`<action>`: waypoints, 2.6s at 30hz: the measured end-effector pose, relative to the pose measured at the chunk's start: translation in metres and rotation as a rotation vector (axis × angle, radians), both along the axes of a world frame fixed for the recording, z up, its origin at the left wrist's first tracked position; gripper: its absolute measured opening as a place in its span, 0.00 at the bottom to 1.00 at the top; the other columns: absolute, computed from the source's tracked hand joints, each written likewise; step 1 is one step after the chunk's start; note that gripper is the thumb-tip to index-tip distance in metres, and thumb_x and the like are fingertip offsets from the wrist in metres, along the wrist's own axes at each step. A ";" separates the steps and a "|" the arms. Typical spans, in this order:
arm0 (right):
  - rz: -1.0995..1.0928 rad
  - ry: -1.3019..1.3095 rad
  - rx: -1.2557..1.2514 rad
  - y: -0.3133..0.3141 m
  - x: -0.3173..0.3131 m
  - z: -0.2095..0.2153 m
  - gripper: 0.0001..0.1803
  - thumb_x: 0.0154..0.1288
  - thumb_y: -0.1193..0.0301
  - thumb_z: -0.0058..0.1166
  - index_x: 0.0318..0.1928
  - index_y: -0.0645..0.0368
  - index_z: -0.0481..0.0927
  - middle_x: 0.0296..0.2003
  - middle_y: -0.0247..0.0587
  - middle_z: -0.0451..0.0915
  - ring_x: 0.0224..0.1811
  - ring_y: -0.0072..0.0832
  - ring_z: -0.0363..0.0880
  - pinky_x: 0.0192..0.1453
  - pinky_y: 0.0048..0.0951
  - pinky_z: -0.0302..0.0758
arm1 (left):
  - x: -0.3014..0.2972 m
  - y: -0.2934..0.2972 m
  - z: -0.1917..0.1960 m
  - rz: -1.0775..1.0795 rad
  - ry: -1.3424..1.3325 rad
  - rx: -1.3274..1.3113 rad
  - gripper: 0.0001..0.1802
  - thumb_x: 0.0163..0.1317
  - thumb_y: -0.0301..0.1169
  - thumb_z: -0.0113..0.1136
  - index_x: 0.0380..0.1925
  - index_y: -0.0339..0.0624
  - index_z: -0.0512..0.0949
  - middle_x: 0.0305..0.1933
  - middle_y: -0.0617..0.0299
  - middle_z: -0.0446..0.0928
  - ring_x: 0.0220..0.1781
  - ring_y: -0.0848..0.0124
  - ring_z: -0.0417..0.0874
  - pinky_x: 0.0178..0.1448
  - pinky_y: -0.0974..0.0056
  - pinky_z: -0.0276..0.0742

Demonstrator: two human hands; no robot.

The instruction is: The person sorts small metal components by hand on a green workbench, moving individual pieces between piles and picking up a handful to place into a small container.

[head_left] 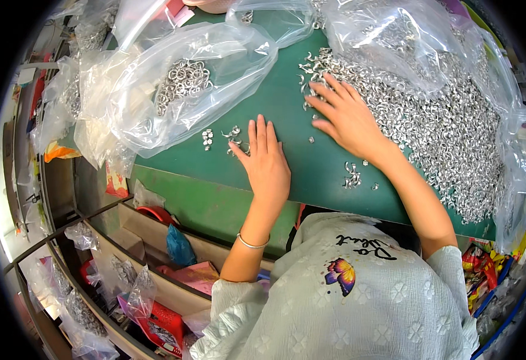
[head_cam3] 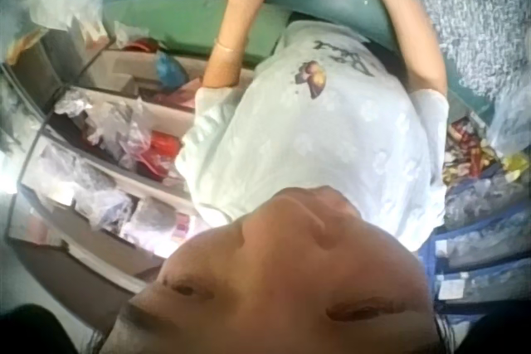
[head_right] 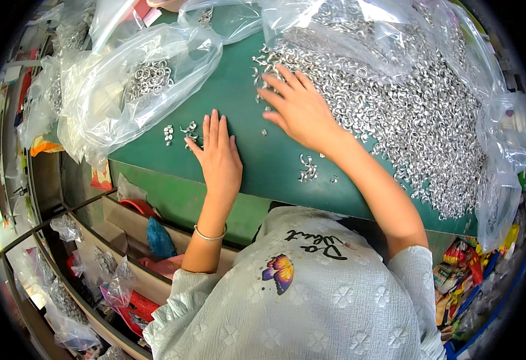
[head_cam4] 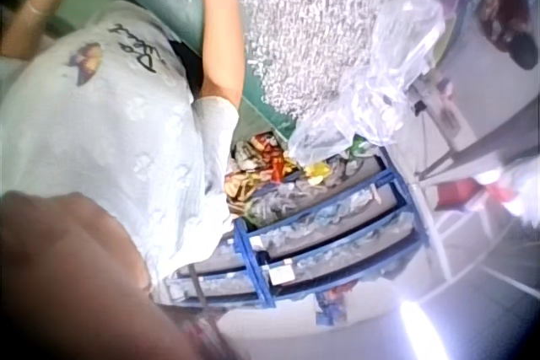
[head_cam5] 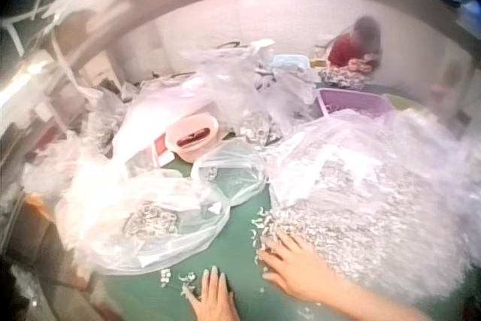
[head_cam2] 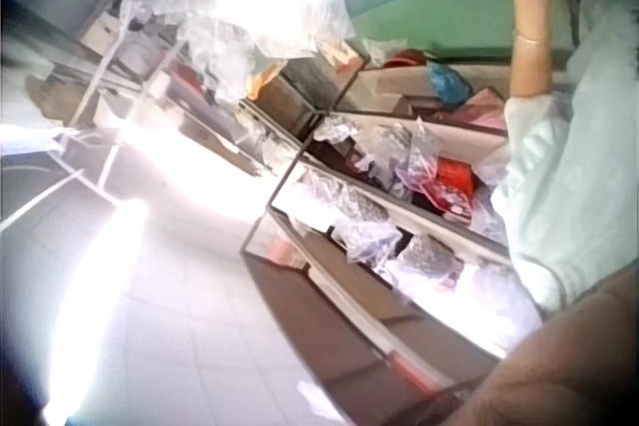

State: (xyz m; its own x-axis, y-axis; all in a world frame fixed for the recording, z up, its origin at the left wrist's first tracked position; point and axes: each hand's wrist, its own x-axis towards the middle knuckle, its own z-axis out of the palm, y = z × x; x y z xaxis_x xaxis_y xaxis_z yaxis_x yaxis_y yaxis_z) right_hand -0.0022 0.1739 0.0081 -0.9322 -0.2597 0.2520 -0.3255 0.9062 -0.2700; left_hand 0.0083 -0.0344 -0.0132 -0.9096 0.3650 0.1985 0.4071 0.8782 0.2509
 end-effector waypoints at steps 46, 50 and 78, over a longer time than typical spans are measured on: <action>-0.266 0.056 -0.173 0.019 0.058 0.020 0.17 0.53 0.75 0.64 0.46 0.55 0.80 0.50 0.38 0.75 0.55 0.37 0.71 0.57 0.40 0.64 | -0.001 0.032 0.014 -0.201 -0.143 0.478 0.18 0.59 0.17 0.56 0.51 0.36 0.75 0.55 0.50 0.71 0.56 0.53 0.72 0.60 0.55 0.66; -0.294 0.029 0.058 0.022 0.044 0.002 0.23 0.58 0.70 0.62 0.56 0.54 0.77 0.65 0.41 0.67 0.68 0.41 0.62 0.68 0.50 0.59 | -0.001 0.040 0.019 -0.280 -0.113 0.298 0.25 0.58 0.21 0.60 0.58 0.39 0.72 0.63 0.50 0.66 0.64 0.52 0.67 0.65 0.53 0.61; -0.035 -0.009 -0.018 0.004 0.006 0.000 0.04 0.55 0.73 0.59 0.32 0.57 0.79 0.32 0.37 0.74 0.42 0.34 0.72 0.47 0.35 0.66 | 0.020 0.032 0.018 -0.529 -0.107 0.404 0.18 0.52 0.17 0.53 0.46 0.29 0.77 0.57 0.47 0.73 0.62 0.50 0.72 0.66 0.49 0.68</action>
State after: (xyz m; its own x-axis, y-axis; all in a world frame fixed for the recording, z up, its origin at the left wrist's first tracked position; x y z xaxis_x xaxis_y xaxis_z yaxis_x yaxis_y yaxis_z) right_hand 0.0041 0.1781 0.0078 -0.9428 -0.2228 0.2478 -0.2915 0.9118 -0.2893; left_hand 0.0286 -0.0028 0.0049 -0.6508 0.6828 0.3321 0.7114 0.3955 0.5809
